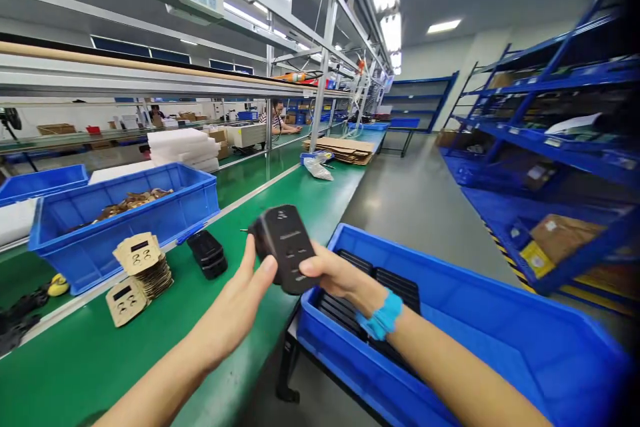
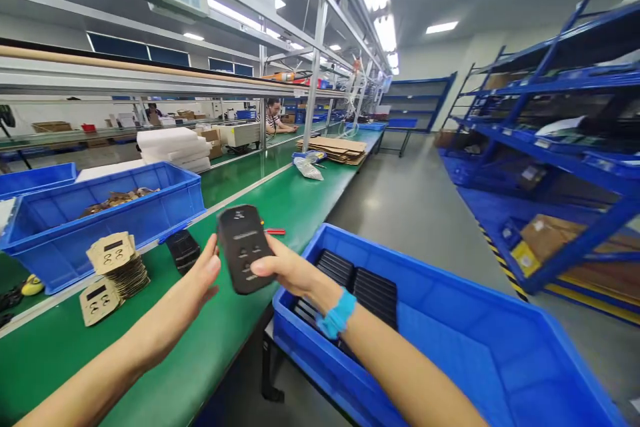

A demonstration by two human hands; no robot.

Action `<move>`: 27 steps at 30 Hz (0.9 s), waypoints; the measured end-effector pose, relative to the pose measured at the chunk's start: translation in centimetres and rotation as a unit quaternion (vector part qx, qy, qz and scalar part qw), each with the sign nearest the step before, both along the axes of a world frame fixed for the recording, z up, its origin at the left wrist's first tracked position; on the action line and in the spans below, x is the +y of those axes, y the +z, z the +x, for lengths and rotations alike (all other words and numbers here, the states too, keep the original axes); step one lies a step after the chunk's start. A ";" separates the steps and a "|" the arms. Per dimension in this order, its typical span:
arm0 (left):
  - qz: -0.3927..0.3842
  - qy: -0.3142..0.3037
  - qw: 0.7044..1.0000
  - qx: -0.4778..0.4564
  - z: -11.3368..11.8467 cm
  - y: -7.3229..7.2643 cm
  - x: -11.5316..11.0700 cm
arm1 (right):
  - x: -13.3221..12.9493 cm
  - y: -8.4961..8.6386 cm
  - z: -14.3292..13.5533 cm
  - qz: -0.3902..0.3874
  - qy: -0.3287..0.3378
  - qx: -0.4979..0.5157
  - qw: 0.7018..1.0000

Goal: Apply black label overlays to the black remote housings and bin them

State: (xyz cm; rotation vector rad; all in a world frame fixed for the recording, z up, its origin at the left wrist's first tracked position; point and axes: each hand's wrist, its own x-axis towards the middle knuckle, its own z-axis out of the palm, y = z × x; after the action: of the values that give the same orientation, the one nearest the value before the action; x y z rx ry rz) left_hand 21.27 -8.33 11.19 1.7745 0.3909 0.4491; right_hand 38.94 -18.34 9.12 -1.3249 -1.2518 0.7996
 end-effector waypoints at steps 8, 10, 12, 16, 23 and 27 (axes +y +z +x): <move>0.305 0.002 0.950 0.069 -4.4 -5.5 3.0 | -18.6 -4.9 9.4 -0.151 -0.312 -0.328 0.879; 0.398 0.009 0.915 0.063 -5.6 -8.7 4.0 | -23.1 -7.2 10.6 -0.220 -0.333 -0.383 0.833; 0.466 0.012 0.883 0.055 -6.4 -11.8 4.5 | -26.7 -9.4 11.4 -0.275 -0.342 -0.425 0.792; 0.534 0.006 0.843 0.068 -6.4 -16.6 4.3 | -29.9 -13.4 13.4 -0.353 -0.324 -0.471 0.741; 0.613 -0.010 0.788 0.057 -6.2 -19.0 4.5 | -29.9 -19.4 17.6 -0.386 -0.301 -0.448 0.748; 0.594 -0.010 0.802 0.062 -6.4 -19.0 4.6 | -30.6 -21.9 16.9 -0.419 -0.387 -0.395 0.720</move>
State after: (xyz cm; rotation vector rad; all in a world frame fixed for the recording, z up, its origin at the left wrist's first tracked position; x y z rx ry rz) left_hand 14.85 -3.75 -7.84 3.0459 0.1533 0.6290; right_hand 55.85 -48.94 -12.82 -2.8938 -0.7107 0.0962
